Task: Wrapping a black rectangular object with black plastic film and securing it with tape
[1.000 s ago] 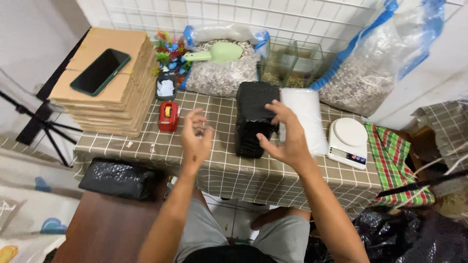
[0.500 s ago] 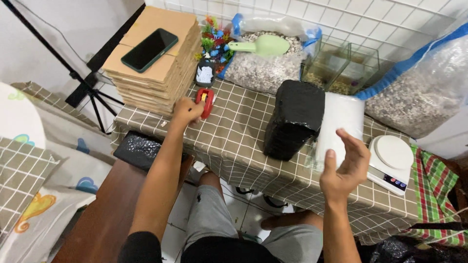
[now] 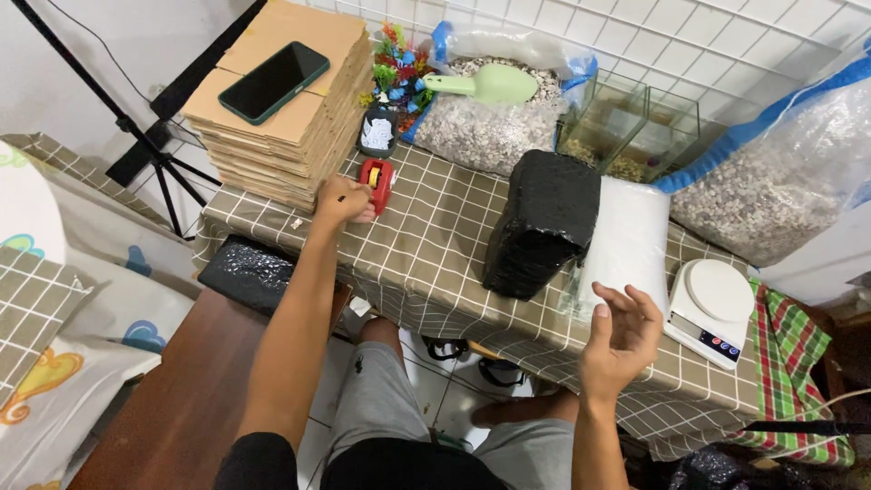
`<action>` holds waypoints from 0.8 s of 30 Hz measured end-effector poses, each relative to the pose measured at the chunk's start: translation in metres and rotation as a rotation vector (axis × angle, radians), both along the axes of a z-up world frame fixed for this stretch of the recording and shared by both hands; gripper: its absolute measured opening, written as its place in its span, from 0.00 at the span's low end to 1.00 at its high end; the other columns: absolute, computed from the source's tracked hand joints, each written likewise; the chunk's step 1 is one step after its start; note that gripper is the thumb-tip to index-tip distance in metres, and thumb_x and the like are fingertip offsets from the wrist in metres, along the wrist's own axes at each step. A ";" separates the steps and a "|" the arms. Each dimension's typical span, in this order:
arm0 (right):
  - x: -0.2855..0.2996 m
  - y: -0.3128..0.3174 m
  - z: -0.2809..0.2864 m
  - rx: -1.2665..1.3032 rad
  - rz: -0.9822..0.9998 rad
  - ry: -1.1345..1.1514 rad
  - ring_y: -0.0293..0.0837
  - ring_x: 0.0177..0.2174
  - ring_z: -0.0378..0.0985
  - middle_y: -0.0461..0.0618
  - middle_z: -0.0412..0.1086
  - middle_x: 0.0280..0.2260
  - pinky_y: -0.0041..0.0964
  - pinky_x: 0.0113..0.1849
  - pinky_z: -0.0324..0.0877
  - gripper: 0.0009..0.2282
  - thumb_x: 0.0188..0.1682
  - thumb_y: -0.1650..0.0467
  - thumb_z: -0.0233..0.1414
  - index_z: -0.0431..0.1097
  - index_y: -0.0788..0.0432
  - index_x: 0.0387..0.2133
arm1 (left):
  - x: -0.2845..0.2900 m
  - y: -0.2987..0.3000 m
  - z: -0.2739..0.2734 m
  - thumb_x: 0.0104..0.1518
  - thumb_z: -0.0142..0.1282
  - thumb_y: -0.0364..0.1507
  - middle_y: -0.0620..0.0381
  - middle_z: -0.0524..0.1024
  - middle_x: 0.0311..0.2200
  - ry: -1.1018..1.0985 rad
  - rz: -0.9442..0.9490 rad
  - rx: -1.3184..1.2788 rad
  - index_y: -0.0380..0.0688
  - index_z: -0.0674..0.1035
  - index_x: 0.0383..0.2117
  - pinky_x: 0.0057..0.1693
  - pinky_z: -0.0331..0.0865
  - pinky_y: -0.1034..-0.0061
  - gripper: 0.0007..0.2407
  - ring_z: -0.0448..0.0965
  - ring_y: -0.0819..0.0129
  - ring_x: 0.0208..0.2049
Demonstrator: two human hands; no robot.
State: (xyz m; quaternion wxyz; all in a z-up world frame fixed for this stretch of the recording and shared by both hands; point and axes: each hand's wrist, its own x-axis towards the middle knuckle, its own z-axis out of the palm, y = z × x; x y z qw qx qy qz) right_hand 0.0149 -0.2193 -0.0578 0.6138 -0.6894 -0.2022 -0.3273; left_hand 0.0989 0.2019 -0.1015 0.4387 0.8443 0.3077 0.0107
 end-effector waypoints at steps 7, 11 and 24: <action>-0.018 0.019 -0.014 0.061 0.007 0.156 0.51 0.41 0.80 0.58 0.74 0.37 0.44 0.50 0.76 0.11 0.57 0.78 0.47 0.60 0.63 0.52 | -0.038 -0.013 0.028 0.65 0.46 0.23 0.35 0.75 0.52 -0.169 0.081 -0.644 0.28 0.74 0.52 0.55 0.80 0.67 0.13 0.81 0.52 0.51; -0.028 0.030 -0.017 0.068 0.022 0.234 0.50 0.37 0.80 0.56 0.73 0.34 0.46 0.48 0.78 0.11 0.57 0.77 0.48 0.61 0.64 0.52 | -0.040 -0.009 -0.004 0.66 0.47 0.22 0.46 0.76 0.36 -0.254 0.089 -0.703 0.31 0.75 0.46 0.34 0.73 0.77 0.08 0.75 0.66 0.28; -0.033 0.049 -0.036 -0.066 0.008 0.328 0.45 0.32 0.83 0.53 0.77 0.32 0.34 0.34 0.80 0.15 0.52 0.76 0.52 0.64 0.62 0.52 | 0.010 0.031 -0.154 0.47 0.52 0.31 0.58 0.83 0.27 -0.517 0.067 0.310 0.53 0.85 0.21 0.39 0.71 0.65 0.07 0.82 0.55 0.32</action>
